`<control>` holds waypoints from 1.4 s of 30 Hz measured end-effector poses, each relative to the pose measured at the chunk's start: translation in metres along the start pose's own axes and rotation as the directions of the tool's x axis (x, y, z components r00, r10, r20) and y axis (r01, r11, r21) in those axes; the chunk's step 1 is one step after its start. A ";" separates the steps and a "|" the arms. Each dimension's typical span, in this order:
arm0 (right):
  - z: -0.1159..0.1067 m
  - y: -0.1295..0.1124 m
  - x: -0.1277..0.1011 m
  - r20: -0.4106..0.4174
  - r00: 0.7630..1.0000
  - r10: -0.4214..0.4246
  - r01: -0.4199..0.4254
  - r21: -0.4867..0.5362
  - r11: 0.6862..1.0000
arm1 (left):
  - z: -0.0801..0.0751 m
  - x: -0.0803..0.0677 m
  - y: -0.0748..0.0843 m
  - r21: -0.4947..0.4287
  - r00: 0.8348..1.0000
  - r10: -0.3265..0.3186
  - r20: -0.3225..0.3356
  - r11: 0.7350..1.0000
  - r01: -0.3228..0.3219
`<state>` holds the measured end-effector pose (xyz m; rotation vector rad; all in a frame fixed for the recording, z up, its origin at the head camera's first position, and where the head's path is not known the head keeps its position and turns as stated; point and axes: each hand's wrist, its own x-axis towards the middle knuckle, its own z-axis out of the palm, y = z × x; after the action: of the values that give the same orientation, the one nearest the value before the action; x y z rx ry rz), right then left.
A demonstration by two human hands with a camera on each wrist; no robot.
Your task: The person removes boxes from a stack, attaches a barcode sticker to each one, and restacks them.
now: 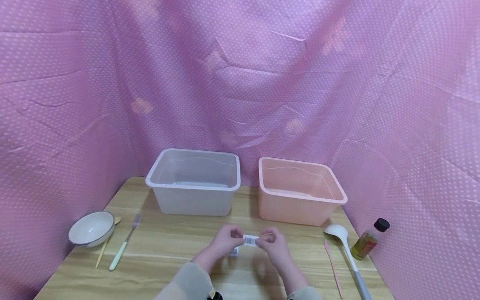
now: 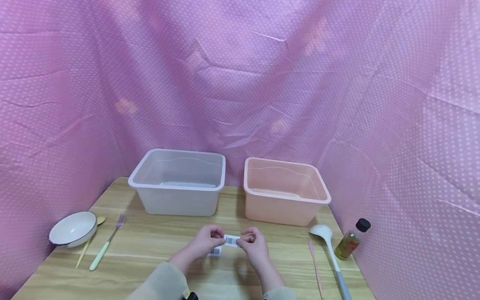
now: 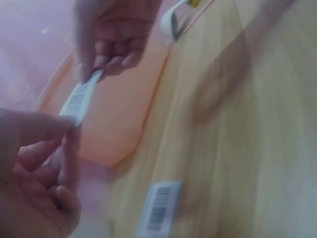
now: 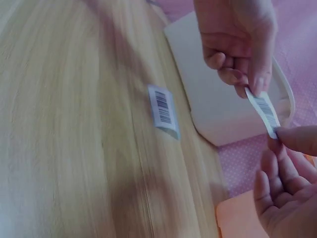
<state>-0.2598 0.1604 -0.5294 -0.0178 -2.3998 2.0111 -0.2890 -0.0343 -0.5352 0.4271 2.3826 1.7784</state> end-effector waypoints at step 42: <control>-0.130 0.028 0.066 -0.238 0.914 -0.329 0.232 -0.361 0.904 | 0.137 0.118 0.043 0.002 0.950 0.242 0.199 0.969 -0.247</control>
<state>-0.3239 0.2940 -0.5346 0.0272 -2.3471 1.3659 -0.3573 0.1387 -0.5271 0.8946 2.2994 1.7050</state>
